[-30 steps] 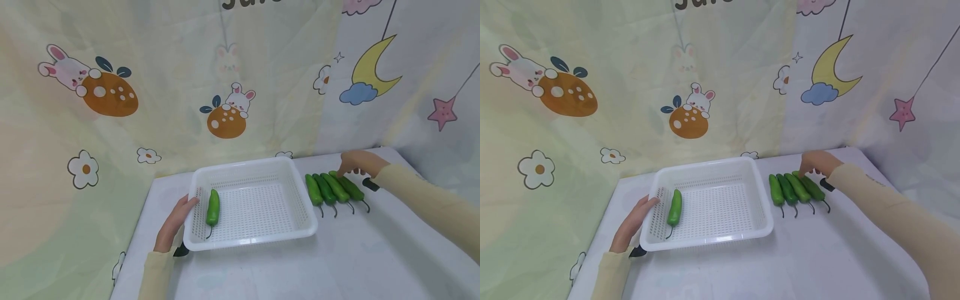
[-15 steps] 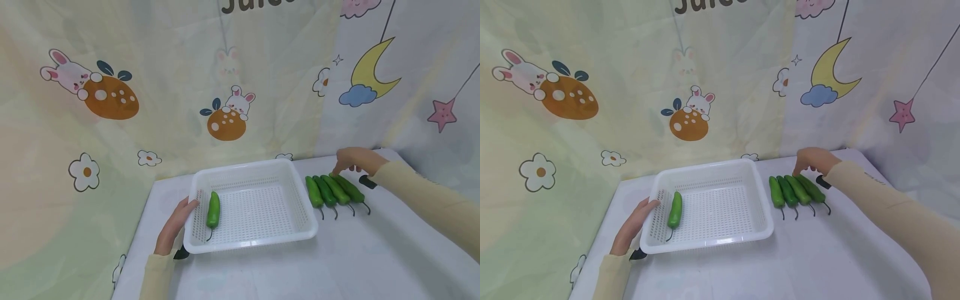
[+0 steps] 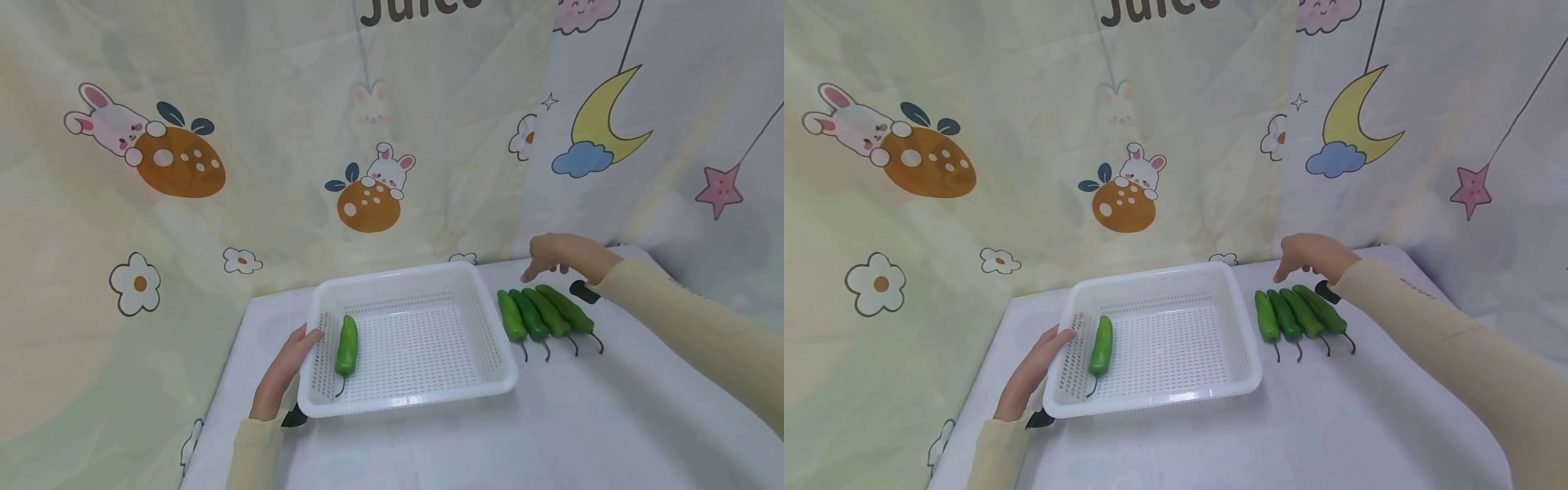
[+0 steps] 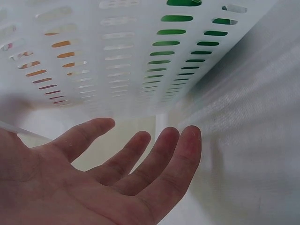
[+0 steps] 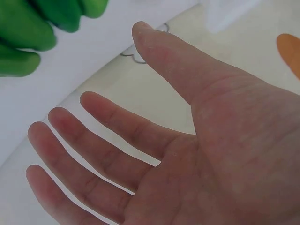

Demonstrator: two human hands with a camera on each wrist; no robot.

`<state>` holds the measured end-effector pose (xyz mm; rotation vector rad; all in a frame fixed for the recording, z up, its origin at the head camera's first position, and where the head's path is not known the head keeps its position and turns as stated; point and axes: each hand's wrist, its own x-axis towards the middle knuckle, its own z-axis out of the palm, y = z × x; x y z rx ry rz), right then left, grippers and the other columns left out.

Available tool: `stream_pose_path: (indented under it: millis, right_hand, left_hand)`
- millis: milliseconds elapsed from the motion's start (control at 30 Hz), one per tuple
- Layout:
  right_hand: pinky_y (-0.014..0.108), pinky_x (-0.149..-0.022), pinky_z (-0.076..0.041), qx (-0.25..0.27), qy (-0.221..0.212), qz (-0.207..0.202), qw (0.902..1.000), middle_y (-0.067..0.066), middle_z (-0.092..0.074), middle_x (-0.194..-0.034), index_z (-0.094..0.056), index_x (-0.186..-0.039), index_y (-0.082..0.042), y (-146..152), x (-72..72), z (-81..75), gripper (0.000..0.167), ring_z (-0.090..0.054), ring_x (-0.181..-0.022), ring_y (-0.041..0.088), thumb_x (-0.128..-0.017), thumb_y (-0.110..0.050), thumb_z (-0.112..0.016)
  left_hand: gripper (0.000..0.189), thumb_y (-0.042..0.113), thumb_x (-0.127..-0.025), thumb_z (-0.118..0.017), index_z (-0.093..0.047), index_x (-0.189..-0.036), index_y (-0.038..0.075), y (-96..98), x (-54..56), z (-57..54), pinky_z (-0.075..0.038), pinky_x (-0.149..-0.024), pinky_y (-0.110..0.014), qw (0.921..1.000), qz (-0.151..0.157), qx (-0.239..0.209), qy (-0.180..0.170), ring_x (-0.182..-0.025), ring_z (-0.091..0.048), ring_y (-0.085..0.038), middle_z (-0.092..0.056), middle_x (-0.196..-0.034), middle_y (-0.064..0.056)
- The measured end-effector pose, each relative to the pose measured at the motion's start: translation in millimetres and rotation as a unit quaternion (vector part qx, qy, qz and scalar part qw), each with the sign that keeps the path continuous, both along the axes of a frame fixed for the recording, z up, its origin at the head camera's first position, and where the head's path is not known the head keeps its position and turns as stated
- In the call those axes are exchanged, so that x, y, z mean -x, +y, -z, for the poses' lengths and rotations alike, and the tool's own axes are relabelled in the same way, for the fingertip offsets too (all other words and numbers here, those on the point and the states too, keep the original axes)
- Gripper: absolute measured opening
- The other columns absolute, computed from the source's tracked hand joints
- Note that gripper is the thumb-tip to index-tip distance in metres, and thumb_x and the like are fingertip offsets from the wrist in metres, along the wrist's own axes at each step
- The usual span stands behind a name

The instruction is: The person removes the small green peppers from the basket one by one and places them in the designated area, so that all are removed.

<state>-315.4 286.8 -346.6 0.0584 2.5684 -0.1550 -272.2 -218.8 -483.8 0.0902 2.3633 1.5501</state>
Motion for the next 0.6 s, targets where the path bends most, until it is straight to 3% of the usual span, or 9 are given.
stream_pose_path:
  millis: [600]
  right_hand:
    - [0.042,-0.077,-0.06,-0.021,0.034,-0.065,0.9971,0.022,-0.066,-0.117,-0.059,-0.124,0.009,-45,-10.0,-12.3,0.065,-0.068,-0.089,0.033,-0.088,-0.043,-0.073]
  left_hand:
    - [0.053,0.036,-0.107,-0.038,-0.032,-0.157,0.019,0.6,-1.4,-0.8,-0.064,-0.082,-0.045,1.0,0.002,-0.006,-0.003,-0.108,-0.071,-0.037,-0.059,-0.138,-0.023]
